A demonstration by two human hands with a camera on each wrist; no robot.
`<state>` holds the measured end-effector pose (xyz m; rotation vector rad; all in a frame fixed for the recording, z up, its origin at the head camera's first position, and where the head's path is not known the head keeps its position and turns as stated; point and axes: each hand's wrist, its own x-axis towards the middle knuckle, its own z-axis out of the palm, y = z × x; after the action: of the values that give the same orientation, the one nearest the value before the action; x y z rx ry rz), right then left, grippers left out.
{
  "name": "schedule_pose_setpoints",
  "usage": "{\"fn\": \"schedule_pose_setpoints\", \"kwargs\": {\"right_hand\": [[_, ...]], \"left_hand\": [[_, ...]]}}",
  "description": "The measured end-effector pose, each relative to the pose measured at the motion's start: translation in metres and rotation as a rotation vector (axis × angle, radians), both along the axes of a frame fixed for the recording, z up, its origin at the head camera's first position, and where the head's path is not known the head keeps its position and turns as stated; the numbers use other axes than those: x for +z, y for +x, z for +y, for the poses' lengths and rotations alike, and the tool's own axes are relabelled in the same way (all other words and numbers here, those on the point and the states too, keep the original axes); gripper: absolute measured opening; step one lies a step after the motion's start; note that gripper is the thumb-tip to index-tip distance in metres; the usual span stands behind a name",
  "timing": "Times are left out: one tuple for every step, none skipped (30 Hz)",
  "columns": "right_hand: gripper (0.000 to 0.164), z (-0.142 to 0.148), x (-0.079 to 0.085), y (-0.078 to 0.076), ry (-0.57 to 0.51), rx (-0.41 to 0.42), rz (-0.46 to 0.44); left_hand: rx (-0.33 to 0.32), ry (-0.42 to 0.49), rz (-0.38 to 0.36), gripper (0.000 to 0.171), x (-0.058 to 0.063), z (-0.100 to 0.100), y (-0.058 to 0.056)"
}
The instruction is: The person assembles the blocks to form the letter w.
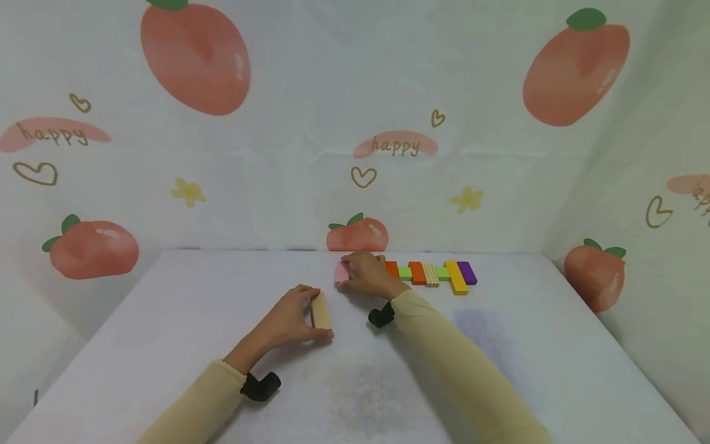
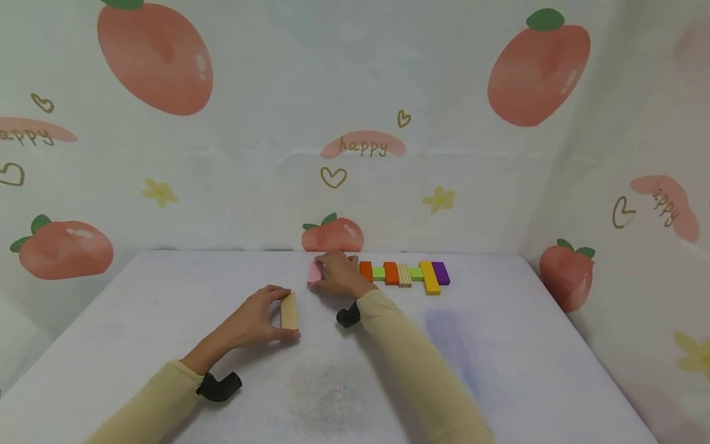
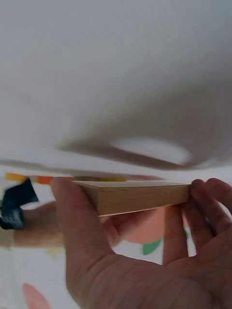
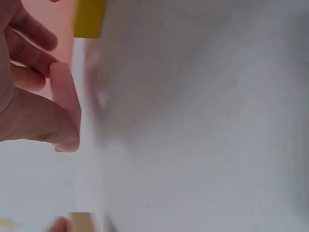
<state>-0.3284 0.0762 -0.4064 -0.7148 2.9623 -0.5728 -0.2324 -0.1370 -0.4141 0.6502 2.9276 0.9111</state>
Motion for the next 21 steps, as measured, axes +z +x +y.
{"fn": "schedule_pose_setpoints", "kwargs": {"right_hand": [[0.064, 0.002, 0.001, 0.002, -0.018, -0.003, -0.002], [0.064, 0.005, 0.003, 0.003, -0.037, -0.002, -0.005], [0.063, 0.007, 0.004, 0.005, -0.059, 0.002, -0.008], [0.063, 0.01, 0.005, 0.007, -0.077, 0.008, -0.013], [0.064, 0.013, 0.006, 0.01, -0.099, 0.015, -0.02], [0.064, 0.015, 0.007, 0.012, -0.116, 0.023, -0.025], [0.064, 0.018, 0.008, 0.015, -0.138, 0.027, -0.035], [0.065, 0.019, 0.008, 0.018, -0.16, 0.032, -0.045], [0.065, 0.021, 0.008, 0.022, -0.18, 0.035, -0.058], [0.065, 0.022, 0.008, 0.025, -0.198, 0.038, -0.067], [0.065, 0.023, 0.009, 0.029, -0.224, 0.043, -0.083], [0.065, 0.024, 0.008, 0.032, -0.242, 0.05, -0.089], [0.065, 0.025, 0.008, 0.035, -0.254, 0.065, -0.093], [0.065, 0.025, 0.007, 0.037, -0.265, 0.082, -0.092], [0.066, 0.025, 0.006, 0.039, -0.271, 0.098, -0.089], [0.066, 0.026, 0.005, 0.041, -0.278, 0.114, -0.085], [0.065, 0.026, 0.004, 0.042, -0.287, 0.128, -0.082], [0.065, 0.026, 0.003, 0.042, -0.29, 0.141, -0.072], [0.065, 0.026, 0.003, 0.042, -0.295, 0.149, -0.071], [0.065, 0.026, 0.002, 0.043, -0.302, 0.15, -0.074], [0.065, 0.026, 0.002, 0.043, -0.31, 0.151, -0.078]], "left_hand": [[0.009, 0.005, -0.005, 0.092, -0.001, 0.001, 0.003], [0.014, 0.005, -0.004, 0.092, -0.002, 0.002, 0.006], [0.019, 0.009, -0.006, 0.092, -0.003, 0.003, 0.009], [0.024, 0.01, -0.005, 0.092, -0.004, 0.003, 0.011], [0.033, 0.016, -0.01, 0.092, -0.005, 0.004, 0.014], [0.038, 0.02, -0.007, 0.091, -0.006, 0.005, 0.016], [0.044, 0.024, -0.004, 0.092, -0.007, 0.005, 0.018], [0.052, 0.026, -0.002, 0.092, -0.008, 0.005, 0.019], [0.06, 0.032, -0.004, 0.092, -0.008, 0.005, 0.021], [0.065, 0.037, -0.002, 0.093, -0.009, 0.006, 0.022], [0.07, 0.039, 0.002, 0.093, -0.01, 0.006, 0.023], [0.074, 0.039, 0.005, 0.093, -0.011, 0.007, 0.024], [0.08, 0.038, 0.005, 0.094, -0.012, 0.008, 0.025], [0.082, 0.037, 0.006, 0.093, -0.012, 0.008, 0.025], [0.083, 0.034, 0.009, 0.093, -0.013, 0.009, 0.026], [0.084, 0.032, 0.012, 0.093, -0.013, 0.009, 0.027], [0.085, 0.028, 0.016, 0.094, -0.014, 0.01, 0.027], [0.083, 0.025, 0.017, 0.094, -0.014, 0.01, 0.028], [0.081, 0.023, 0.018, 0.094, -0.014, 0.01, 0.028], [0.077, 0.021, 0.021, 0.095, -0.014, 0.01, 0.028], [0.073, 0.019, 0.023, 0.095, -0.014, 0.009, 0.028]]}}
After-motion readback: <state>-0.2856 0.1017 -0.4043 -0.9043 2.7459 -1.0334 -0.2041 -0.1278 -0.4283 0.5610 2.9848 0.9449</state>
